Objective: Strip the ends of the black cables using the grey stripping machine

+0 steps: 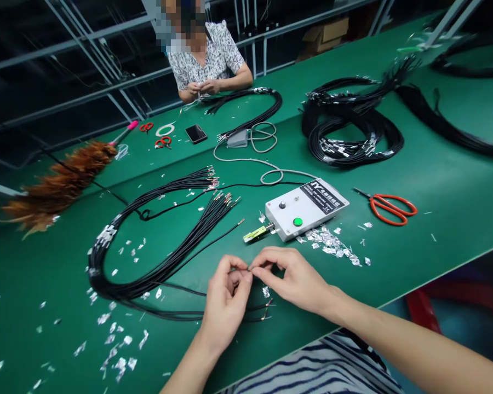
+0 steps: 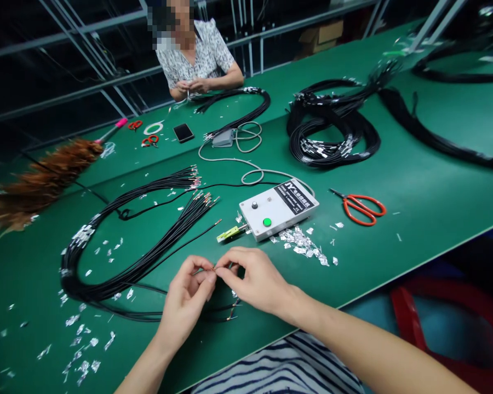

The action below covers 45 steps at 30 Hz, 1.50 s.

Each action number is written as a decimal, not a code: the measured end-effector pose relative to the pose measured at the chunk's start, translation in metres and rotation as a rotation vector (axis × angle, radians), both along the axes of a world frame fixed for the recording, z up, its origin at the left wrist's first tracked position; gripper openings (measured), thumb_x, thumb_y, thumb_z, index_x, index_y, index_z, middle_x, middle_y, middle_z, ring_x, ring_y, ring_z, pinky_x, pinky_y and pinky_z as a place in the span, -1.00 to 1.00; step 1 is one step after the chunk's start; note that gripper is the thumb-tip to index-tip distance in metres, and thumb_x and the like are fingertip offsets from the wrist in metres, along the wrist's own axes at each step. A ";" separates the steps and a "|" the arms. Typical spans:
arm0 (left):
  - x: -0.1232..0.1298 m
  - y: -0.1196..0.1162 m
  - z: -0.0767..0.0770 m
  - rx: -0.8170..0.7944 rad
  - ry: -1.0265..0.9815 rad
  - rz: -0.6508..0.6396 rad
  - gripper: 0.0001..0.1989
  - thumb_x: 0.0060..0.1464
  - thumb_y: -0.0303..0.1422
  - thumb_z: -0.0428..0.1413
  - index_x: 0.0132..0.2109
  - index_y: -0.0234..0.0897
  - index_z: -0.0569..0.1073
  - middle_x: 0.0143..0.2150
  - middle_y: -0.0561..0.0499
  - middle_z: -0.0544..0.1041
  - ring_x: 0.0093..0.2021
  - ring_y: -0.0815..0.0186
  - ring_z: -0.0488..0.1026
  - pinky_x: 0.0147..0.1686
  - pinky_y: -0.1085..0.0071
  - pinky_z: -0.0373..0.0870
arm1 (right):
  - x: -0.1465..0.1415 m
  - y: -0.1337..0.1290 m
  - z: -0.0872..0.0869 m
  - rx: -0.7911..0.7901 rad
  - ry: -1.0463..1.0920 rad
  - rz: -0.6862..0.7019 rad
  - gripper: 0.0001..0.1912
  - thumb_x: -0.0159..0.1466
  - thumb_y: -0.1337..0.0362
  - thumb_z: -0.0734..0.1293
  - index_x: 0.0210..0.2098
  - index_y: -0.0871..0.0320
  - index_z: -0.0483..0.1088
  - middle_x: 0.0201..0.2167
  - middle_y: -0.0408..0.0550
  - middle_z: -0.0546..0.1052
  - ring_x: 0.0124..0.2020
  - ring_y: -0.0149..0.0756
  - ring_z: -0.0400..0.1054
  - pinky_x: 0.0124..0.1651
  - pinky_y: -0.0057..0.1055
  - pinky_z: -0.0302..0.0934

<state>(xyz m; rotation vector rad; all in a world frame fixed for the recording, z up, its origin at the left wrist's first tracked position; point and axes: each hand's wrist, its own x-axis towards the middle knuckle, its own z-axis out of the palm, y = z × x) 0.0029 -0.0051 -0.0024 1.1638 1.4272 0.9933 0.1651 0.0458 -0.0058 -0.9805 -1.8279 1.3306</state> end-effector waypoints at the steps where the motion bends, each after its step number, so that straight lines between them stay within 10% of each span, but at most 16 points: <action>1: -0.001 -0.001 0.000 0.010 0.045 -0.022 -0.85 0.16 -0.27 0.09 -0.24 -0.25 0.31 -0.48 0.14 0.32 -0.48 0.42 0.24 -0.47 0.52 0.19 | -0.003 0.000 0.000 -0.039 0.045 -0.009 -0.85 0.24 0.29 0.30 -0.38 0.17 0.50 -0.42 -0.10 0.54 -0.40 -0.37 0.37 -0.37 -0.47 0.20; 8: -0.007 -0.007 0.004 -0.004 0.041 0.040 -0.76 0.16 -0.20 0.09 -0.31 -0.30 0.44 -0.54 0.09 0.38 -0.53 0.41 0.29 -0.54 0.52 0.24 | -0.008 0.002 -0.005 -0.530 0.324 -0.008 -0.81 0.10 0.17 0.37 -0.44 0.19 0.44 -0.50 -0.14 0.50 -0.59 -0.47 0.25 -0.46 -0.48 0.17; 12: -0.006 -0.006 0.012 -0.021 -0.077 0.115 -0.74 0.08 -0.17 0.17 -0.33 -0.31 0.44 -0.56 0.08 0.40 -0.57 0.43 0.28 -0.58 0.53 0.26 | -0.004 0.002 -0.006 -0.460 0.340 -0.165 -0.86 0.08 0.21 0.35 -0.48 0.17 0.39 -0.57 -0.19 0.43 -0.58 -0.45 0.26 -0.47 -0.49 0.17; 19: -0.005 -0.006 0.015 -0.051 -0.052 0.064 -0.69 0.09 -0.13 0.16 -0.35 -0.34 0.47 -0.58 0.07 0.39 -0.58 0.43 0.27 -0.58 0.52 0.23 | -0.015 -0.003 0.003 -0.421 0.277 0.008 -0.74 0.20 0.12 0.36 -0.23 0.19 0.45 -0.49 -0.16 0.45 -0.53 -0.43 0.30 -0.43 -0.47 0.21; 38: -0.003 -0.012 0.007 -0.014 0.096 0.019 -0.71 0.21 -0.19 0.05 -0.39 -0.30 0.42 -0.55 0.08 0.35 -0.55 0.42 0.24 -0.53 0.50 0.18 | -0.018 -0.009 -0.009 -0.455 0.354 -0.072 -0.70 0.16 0.06 0.42 -0.39 0.21 0.47 -0.47 -0.14 0.45 -0.57 -0.48 0.22 -0.51 -0.51 0.14; 45: 0.005 -0.009 0.008 0.107 0.065 0.052 -0.78 0.21 -0.27 0.10 -0.03 -0.22 0.47 -0.19 -0.02 0.42 -0.44 0.43 0.32 -0.48 0.51 0.26 | -0.016 -0.013 -0.007 -0.365 0.328 -0.089 -0.75 0.19 0.13 0.40 -0.45 0.19 0.42 -0.51 -0.19 0.39 -0.57 -0.50 0.18 -0.53 -0.53 0.11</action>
